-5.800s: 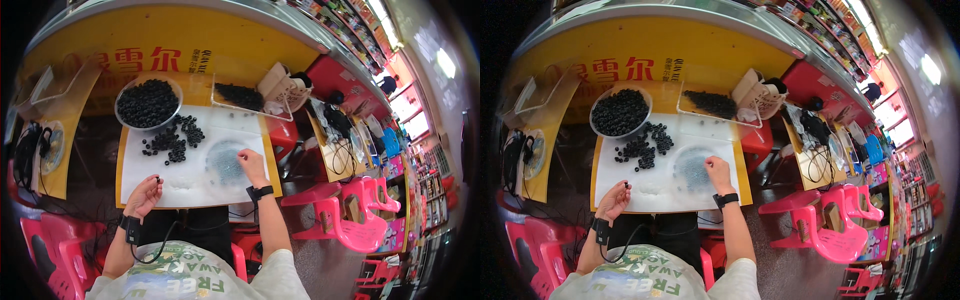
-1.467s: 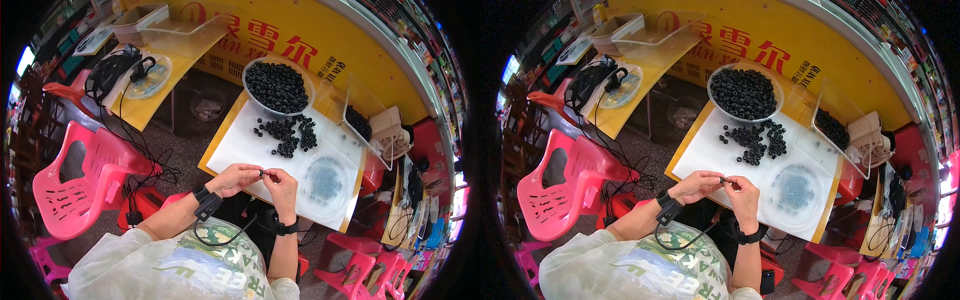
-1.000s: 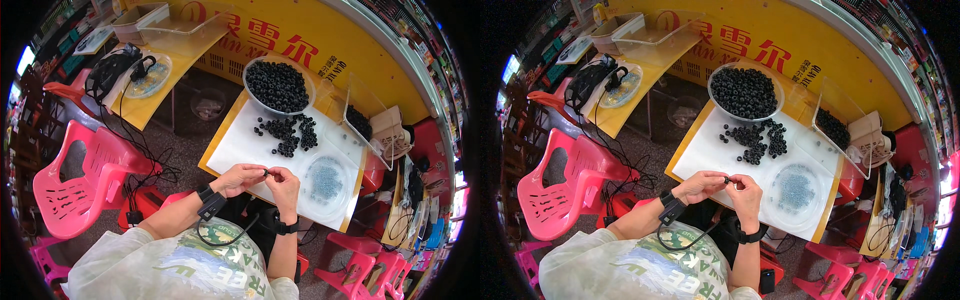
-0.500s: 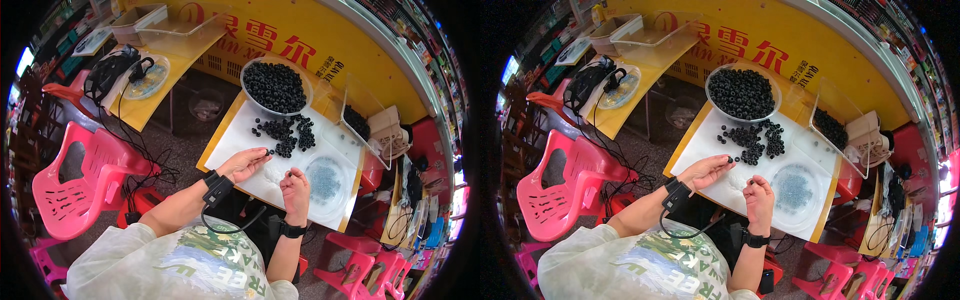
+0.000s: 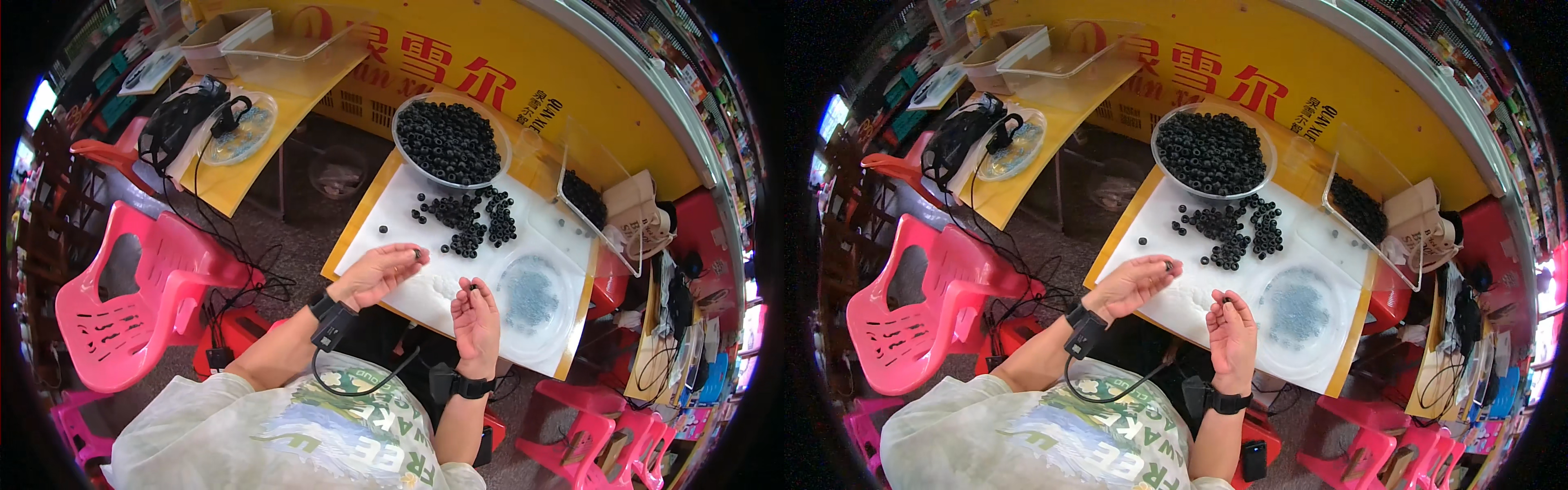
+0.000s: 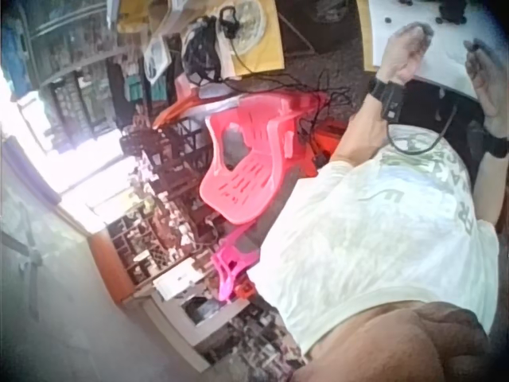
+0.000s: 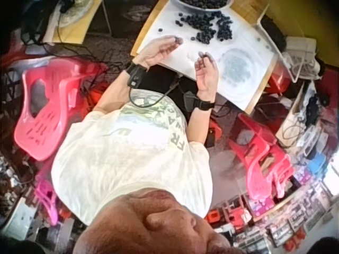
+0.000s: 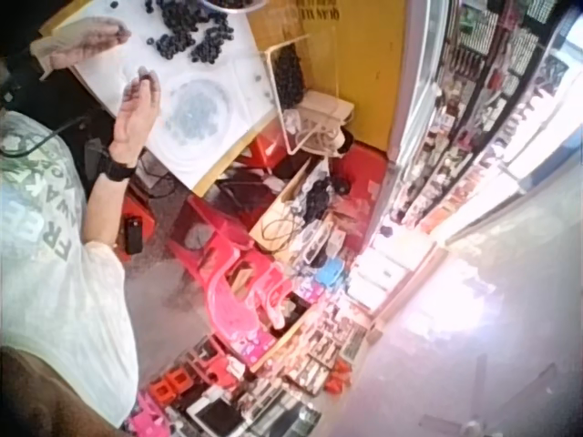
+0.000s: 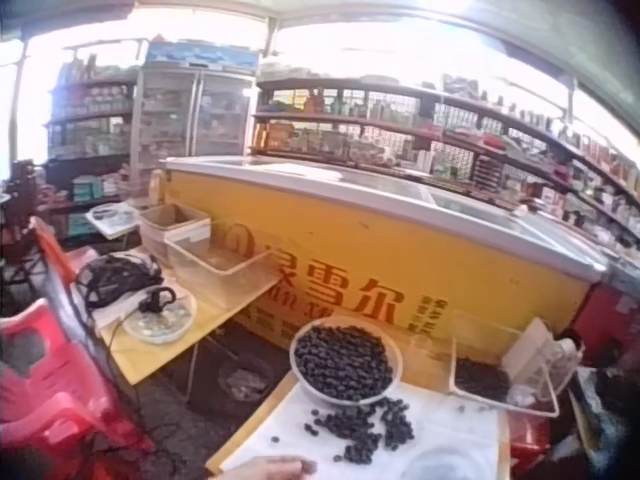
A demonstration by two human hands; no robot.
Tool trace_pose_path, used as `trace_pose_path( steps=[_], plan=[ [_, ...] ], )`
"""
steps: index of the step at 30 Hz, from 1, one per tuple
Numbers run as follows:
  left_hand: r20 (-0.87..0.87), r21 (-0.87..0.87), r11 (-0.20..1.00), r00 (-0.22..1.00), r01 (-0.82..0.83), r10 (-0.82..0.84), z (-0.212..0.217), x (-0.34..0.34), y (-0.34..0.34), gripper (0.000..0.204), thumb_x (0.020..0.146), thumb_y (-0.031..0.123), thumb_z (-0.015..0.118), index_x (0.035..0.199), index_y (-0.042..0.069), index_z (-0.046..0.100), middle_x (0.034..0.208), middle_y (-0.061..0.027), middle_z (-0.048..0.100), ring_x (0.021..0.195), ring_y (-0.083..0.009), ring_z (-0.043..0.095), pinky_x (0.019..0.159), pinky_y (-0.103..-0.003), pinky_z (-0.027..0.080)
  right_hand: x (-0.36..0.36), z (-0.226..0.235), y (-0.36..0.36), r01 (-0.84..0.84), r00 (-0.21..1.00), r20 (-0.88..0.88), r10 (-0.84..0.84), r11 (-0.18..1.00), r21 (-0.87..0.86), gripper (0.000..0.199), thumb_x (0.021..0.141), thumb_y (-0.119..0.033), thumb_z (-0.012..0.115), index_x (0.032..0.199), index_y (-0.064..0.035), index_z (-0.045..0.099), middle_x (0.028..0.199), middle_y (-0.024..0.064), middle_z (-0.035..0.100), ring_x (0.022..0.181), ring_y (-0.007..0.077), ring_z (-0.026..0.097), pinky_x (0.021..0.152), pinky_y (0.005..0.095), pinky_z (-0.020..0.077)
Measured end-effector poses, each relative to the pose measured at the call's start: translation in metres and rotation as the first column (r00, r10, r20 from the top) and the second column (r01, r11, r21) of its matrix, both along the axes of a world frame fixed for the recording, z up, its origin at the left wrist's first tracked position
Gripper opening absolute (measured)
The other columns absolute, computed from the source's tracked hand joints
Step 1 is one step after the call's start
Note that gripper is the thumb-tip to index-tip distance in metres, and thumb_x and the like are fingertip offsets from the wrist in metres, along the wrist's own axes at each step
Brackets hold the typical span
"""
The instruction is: The recorder is sitting at a workspace sorting through a large pile of black plastic beads, picking them up one by one to inspect or organize them.
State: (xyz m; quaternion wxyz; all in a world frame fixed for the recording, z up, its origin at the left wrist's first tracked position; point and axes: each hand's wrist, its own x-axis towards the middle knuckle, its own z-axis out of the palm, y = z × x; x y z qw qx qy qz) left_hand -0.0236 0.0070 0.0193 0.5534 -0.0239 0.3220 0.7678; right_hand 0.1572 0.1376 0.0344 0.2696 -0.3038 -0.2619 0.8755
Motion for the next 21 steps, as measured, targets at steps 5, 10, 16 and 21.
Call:
trace_pose_path(
  steps=[5, 10, 16, 21],
  plan=[
    [-0.13, 0.195, 0.925, 0.926, -0.327, 0.355, -0.036, -0.064, -0.017, 0.021, 0.094, 0.005, 0.059, 0.114, -0.002, 0.063, 0.123, -0.0129, 0.062, 0.117, -0.0199, 0.057, 0.1, -0.031, 0.048, 0.0, -0.013, -0.002, -0.077, 0.993, -0.086, 0.078, 0.997, 0.016, 0.021, 0.093, -0.003, 0.061, 0.114, 0.0004, 0.061, 0.101, 0.0069, 0.064, 0.086, 0.0124, 0.061, 0.078, 0.0253, 0.0505],
    [-0.001, 0.239, 0.895, 0.922, -0.376, 0.387, -0.064, -0.088, -0.017, 0.021, 0.093, 0.006, 0.062, 0.113, -0.002, 0.063, 0.125, -0.014, 0.061, 0.126, -0.0261, 0.051, 0.113, -0.037, 0.037, -0.008, -0.011, -0.009, -0.105, 0.992, -0.071, 0.107, 0.994, 0.023, 0.021, 0.092, -0.002, 0.062, 0.112, 0.0014, 0.062, 0.099, 0.0065, 0.064, 0.087, 0.0122, 0.061, 0.077, 0.0245, 0.0505],
    [-0.018, 0.229, 0.918, 0.942, -0.323, 0.336, -0.063, -0.088, -0.011, 0.019, 0.094, 0.008, 0.062, 0.112, 0.004, 0.063, 0.123, -0.0098, 0.063, 0.124, -0.0215, 0.052, 0.11, -0.037, 0.038, -0.011, -0.012, -0.012, -0.099, 0.995, -0.023, 0.1, 0.994, 0.053, 0.021, 0.092, 0.0, 0.062, 0.113, 0.0036, 0.062, 0.099, 0.0084, 0.064, 0.088, 0.0136, 0.061, 0.076, 0.0239, 0.0514],
    [0.02, 0.209, 0.919, 0.941, -0.334, 0.337, -0.056, -0.087, -0.008, 0.019, 0.094, 0.011, 0.063, 0.111, 0.005, 0.063, 0.128, -0.0129, 0.059, 0.129, -0.0247, 0.048, 0.113, -0.041, 0.034, -0.015, -0.009, -0.014, -0.094, 0.996, -0.003, 0.094, 0.994, 0.064, 0.021, 0.092, 0.0, 0.062, 0.113, 0.0047, 0.062, 0.099, 0.0095, 0.063, 0.088, 0.0139, 0.061, 0.075, 0.0234, 0.0518]
  ],
)
